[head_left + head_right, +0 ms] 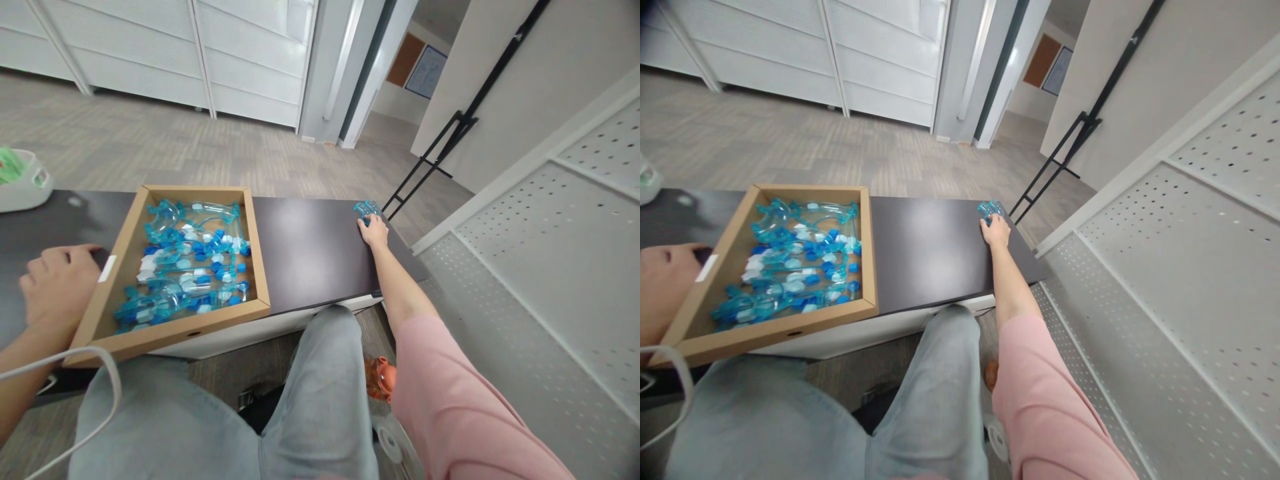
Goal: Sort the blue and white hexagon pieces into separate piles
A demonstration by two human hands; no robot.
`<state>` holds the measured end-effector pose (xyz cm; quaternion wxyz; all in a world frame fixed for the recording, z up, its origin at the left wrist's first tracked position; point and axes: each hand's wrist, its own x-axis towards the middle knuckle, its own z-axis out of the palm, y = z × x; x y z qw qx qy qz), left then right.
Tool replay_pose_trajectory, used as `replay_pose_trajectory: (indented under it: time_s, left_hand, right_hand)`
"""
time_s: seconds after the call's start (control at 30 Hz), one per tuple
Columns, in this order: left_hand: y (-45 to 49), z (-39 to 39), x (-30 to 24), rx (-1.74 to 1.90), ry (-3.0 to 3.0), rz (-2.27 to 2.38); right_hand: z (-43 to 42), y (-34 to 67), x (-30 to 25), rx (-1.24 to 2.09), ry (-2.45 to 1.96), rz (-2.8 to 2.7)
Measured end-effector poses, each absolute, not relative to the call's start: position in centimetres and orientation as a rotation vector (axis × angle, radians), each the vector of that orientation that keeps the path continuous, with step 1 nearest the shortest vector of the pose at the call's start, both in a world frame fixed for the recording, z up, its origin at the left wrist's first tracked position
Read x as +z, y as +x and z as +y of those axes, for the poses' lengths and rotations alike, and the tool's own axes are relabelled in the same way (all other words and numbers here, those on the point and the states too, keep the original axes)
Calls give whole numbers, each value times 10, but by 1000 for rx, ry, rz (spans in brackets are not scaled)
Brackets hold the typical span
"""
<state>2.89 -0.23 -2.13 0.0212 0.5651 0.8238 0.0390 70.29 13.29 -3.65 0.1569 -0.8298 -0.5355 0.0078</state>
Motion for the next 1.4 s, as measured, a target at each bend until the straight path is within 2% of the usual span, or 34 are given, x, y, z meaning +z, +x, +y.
replay_pose_trajectory:
  time_s: [0.1,0.3,0.5,0.67,0.83,1.0,1.27,1.4]
  left_hand:
    - [38,-2,-12,338,1730,2570]
    - [43,-1,-5,374,1762,2561]
    - [43,-5,-3,436,1766,2494]
    - [45,-7,-1,465,1759,2458]
    - [46,-8,-3,517,1774,2470]
    - [47,-5,-7,529,1751,2540]
    - [49,-5,-4,523,1762,2534]
    - [49,-6,-5,531,1752,2538]
  right_hand:
    - [121,693,-32,19,-2329,-1580]
    - [86,661,-38,49,-2146,-1746]
    - [34,623,-53,191,-1724,-2031]
    - [3,591,-49,257,-1533,-1954]
    - [0,564,-41,358,-1466,-1731]
    - [3,515,-20,378,-1302,-1732]
    - [13,418,14,284,-969,-2292]
    - [20,401,19,325,-984,-2448]
